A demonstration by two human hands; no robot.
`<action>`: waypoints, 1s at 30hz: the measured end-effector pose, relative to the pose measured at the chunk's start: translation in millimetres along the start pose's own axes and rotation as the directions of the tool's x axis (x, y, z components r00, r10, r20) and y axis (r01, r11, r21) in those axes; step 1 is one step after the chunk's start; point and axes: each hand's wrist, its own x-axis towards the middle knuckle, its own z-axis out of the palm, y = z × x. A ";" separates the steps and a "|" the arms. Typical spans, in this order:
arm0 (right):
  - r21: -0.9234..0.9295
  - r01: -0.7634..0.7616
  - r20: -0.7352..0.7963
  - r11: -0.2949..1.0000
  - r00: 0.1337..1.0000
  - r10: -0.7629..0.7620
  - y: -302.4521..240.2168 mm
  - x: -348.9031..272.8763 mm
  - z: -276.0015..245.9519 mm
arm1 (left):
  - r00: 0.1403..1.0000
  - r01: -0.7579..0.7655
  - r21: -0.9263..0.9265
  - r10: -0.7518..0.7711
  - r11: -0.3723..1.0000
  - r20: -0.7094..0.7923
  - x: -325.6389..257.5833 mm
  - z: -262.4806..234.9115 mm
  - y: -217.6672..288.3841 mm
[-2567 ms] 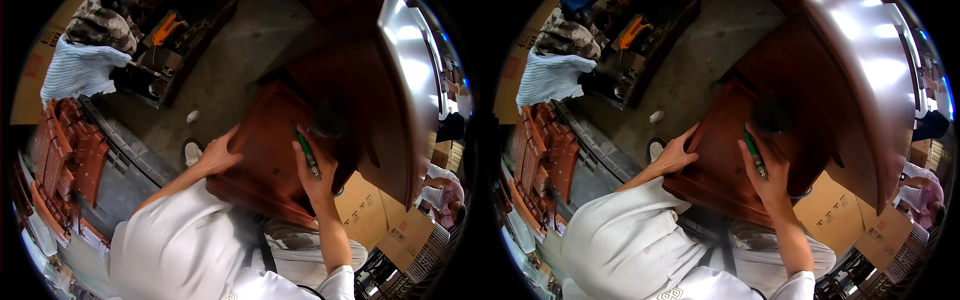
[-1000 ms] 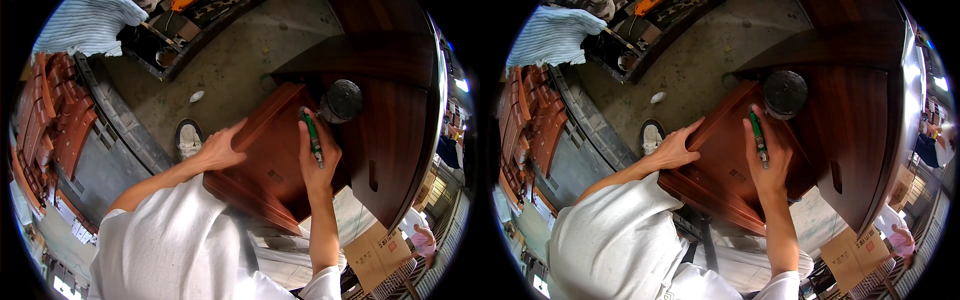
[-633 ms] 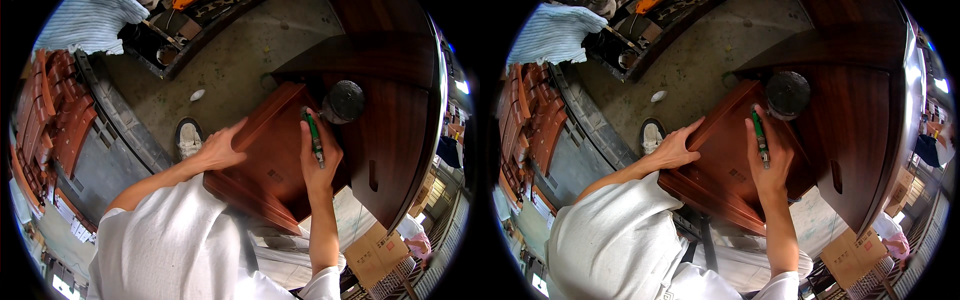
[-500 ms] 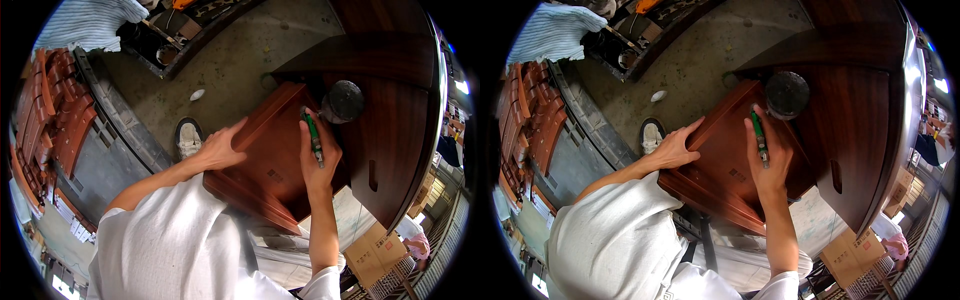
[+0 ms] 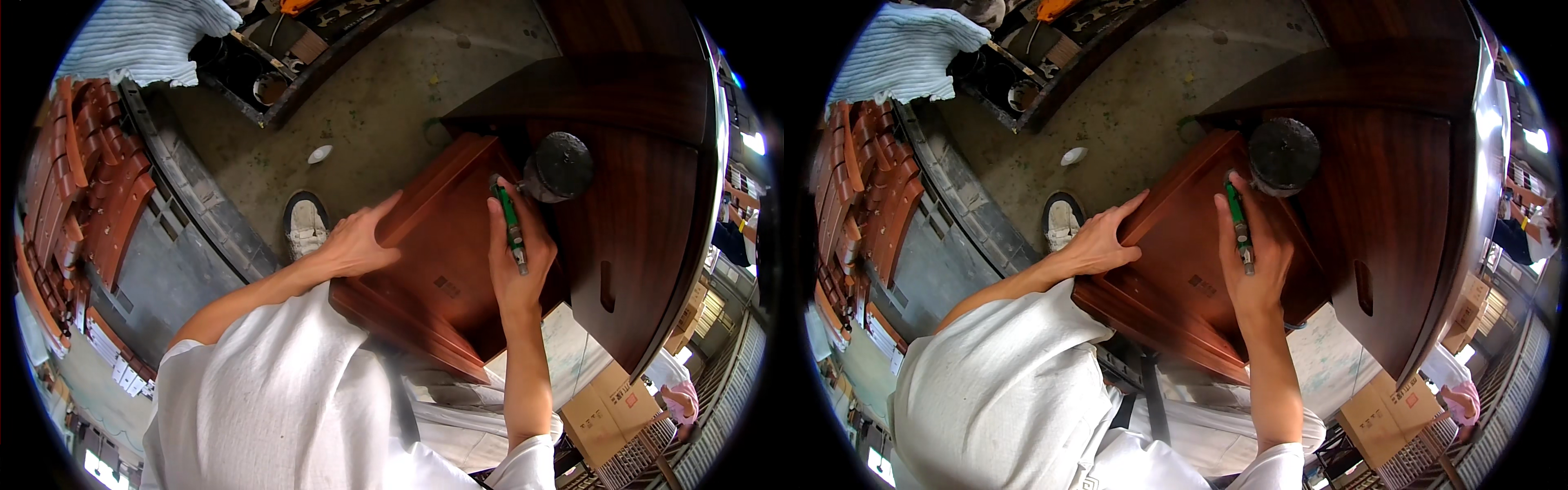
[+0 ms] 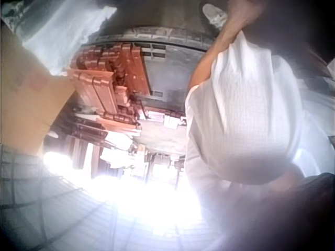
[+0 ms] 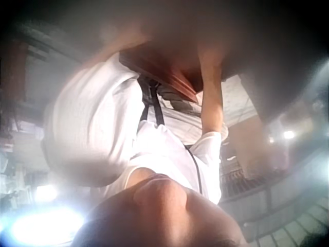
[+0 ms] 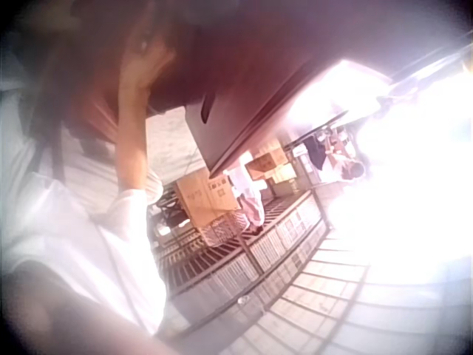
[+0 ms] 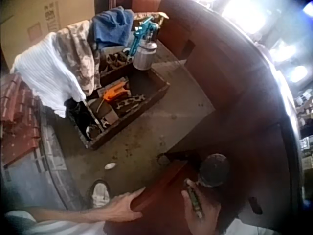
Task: The person wipes the inside of a wooden drawer and the outer edges of the furniture piece by hand and using a cloth. The person also prepares and uses a spray tool to apply a substance to the side of the furniture.
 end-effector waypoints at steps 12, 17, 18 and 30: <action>0.012 0.048 -0.034 0.999 0.998 -0.048 5.7 -1.2 1.5 | 1.000 0.005 0.007 -0.005 1.000 0.001 0.7 1.3 -1.4; 0.020 0.022 -0.007 1.000 1.000 -0.022 3.7 -3.1 0.3 | 1.000 0.012 0.009 -0.012 1.000 0.005 1.5 1.1 -2.2; 0.010 0.004 0.004 1.000 1.000 -0.004 2.3 -3.3 -0.5 | 1.000 0.010 0.005 -0.010 1.000 0.003 1.3 1.2 -2.8; 0.048 0.021 -0.016 0.999 1.000 -0.021 5.2 -2.6 -0.3 | 1.000 0.008 0.004 -0.008 1.000 -0.002 2.0 2.6 -3.1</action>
